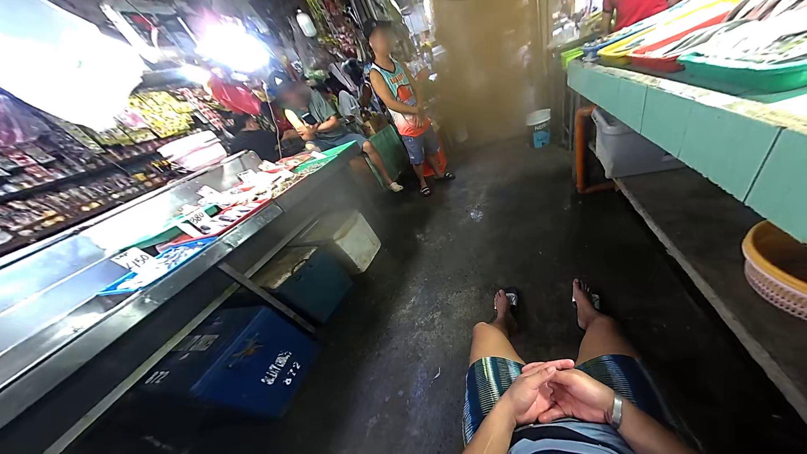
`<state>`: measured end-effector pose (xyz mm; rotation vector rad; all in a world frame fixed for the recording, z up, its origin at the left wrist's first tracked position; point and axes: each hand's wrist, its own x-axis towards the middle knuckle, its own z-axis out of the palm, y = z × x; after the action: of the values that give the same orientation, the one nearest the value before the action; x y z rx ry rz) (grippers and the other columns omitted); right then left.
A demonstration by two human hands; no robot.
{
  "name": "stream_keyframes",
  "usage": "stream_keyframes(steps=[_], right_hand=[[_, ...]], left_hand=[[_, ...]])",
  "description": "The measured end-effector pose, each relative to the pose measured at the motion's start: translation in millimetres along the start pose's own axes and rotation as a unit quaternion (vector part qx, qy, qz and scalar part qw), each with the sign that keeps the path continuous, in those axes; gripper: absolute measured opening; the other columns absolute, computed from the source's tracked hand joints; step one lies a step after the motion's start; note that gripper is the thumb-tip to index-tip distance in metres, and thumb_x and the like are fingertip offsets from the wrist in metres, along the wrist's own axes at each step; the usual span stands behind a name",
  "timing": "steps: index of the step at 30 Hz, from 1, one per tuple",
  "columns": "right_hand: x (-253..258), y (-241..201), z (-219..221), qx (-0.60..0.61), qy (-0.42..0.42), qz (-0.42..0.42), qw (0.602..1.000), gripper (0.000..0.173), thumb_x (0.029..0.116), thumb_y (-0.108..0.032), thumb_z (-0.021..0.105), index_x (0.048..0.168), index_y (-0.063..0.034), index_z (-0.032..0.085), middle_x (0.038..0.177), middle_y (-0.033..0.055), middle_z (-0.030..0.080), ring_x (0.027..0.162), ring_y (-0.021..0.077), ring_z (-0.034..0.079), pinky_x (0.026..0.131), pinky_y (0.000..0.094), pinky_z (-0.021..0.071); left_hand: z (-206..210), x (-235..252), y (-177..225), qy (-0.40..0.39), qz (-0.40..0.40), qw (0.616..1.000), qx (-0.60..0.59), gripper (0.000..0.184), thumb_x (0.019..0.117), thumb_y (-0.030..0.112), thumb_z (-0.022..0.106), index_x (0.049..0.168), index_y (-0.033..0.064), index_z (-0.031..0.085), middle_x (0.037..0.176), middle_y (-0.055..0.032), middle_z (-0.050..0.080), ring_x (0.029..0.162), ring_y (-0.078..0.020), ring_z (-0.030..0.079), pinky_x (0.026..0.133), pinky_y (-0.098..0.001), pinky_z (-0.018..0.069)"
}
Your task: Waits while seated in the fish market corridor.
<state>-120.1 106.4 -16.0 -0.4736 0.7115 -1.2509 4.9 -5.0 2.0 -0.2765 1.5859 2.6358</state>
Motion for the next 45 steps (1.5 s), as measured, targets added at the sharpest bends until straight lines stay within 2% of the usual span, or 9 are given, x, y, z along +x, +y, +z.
stream_keyframes(steps=[6,10,21,22,23,25,28,40,45], right_hand=[[-14,-25,57,-0.061,0.135,0.035,0.988,0.042,0.1116,-0.024,0.022,0.116,-0.0064,0.060,0.100,0.0112,0.071,0.093,0.0239,0.072,0.083,0.0421,0.0585],[4,-3,1,0.000,-0.006,-0.003,1.000,0.041,0.1109,-0.034,0.037,0.130,-0.0083,0.061,0.114,0.0183,0.072,0.104,0.0337,0.072,0.090,0.0545,0.0599],[-6,-12,18,-0.041,0.029,0.001,0.999,0.041,0.1127,-0.030,0.028,0.136,-0.0084,0.054,0.116,0.0179,0.071,0.106,0.0325,0.071,0.091,0.0523,0.0596],[-13,-17,40,-0.073,0.103,0.023,0.992,0.042,0.1139,-0.029,0.022,0.137,-0.0107,0.052,0.116,0.0145,0.070,0.107,0.0292,0.070,0.095,0.0500,0.0580],[-13,-19,78,-0.097,0.276,0.046,0.955,0.041,0.1143,-0.029,0.022,0.129,-0.0163,0.057,0.104,0.0081,0.072,0.097,0.0238,0.071,0.090,0.0455,0.0579],[-11,-10,23,-0.067,0.058,0.007,0.996,0.042,0.1134,-0.032,0.024,0.142,-0.0114,0.048,0.115,0.0107,0.071,0.104,0.0245,0.072,0.089,0.0450,0.0612],[-2,1,-1,-0.002,0.009,-0.008,1.000,0.040,0.1108,-0.035,0.036,0.131,-0.0095,0.060,0.110,0.0173,0.073,0.101,0.0328,0.073,0.088,0.0530,0.0607],[-13,-18,45,-0.059,0.111,0.030,0.992,0.041,0.1110,-0.028,0.023,0.123,-0.0100,0.058,0.103,0.0102,0.071,0.096,0.0238,0.072,0.084,0.0429,0.0582],[-2,-2,4,-0.012,0.014,-0.007,1.000,0.041,0.1114,-0.035,0.034,0.131,-0.0103,0.060,0.110,0.0168,0.073,0.101,0.0323,0.073,0.088,0.0530,0.0604]], left_hand=[[-20,10,-14,-0.034,0.020,0.999,-0.003,0.050,0.1107,0.032,0.032,0.148,0.0046,0.052,0.134,-0.0182,0.064,0.126,-0.0281,0.060,0.108,-0.0489,0.0479],[-20,9,-12,-0.034,0.026,0.999,-0.003,0.049,0.1111,0.030,0.030,0.147,0.0044,0.053,0.132,-0.0165,0.066,0.123,-0.0259,0.063,0.106,-0.0475,0.0501],[-15,7,2,-0.072,0.004,0.997,-0.007,0.052,0.1114,0.027,0.025,0.153,0.0004,0.041,0.140,-0.0213,0.059,0.129,-0.0295,0.058,0.110,-0.0495,0.0464],[12,-1,25,-0.020,-0.031,0.999,0.005,0.051,0.1108,0.017,0.016,0.152,-0.0035,0.039,0.137,-0.0204,0.060,0.128,-0.0269,0.058,0.111,-0.0469,0.0453],[77,-4,55,0.218,-0.097,0.970,0.036,0.051,0.1100,0.010,0.015,0.133,0.0017,0.059,0.111,-0.0111,0.071,0.105,-0.0182,0.067,0.099,-0.0392,0.0509],[77,-14,58,0.133,-0.045,0.988,0.067,0.049,0.1079,0.008,0.016,0.136,-0.0010,0.056,0.110,-0.0066,0.071,0.103,-0.0118,0.067,0.094,-0.0317,0.0541],[-13,9,-6,-0.085,0.023,0.996,-0.009,0.050,0.1108,0.028,0.029,0.150,0.0028,0.047,0.133,-0.0167,0.065,0.123,-0.0249,0.062,0.106,-0.0454,0.0502],[-18,8,-11,-0.046,0.009,0.999,-0.004,0.051,0.1111,0.034,0.031,0.149,0.0062,0.050,0.135,-0.0167,0.064,0.126,-0.0266,0.060,0.108,-0.0475,0.0476],[-15,8,-10,-0.033,0.004,0.999,-0.009,0.050,0.1108,0.034,0.032,0.148,0.0069,0.052,0.132,-0.0159,0.066,0.123,-0.0260,0.062,0.106,-0.0470,0.0491]])
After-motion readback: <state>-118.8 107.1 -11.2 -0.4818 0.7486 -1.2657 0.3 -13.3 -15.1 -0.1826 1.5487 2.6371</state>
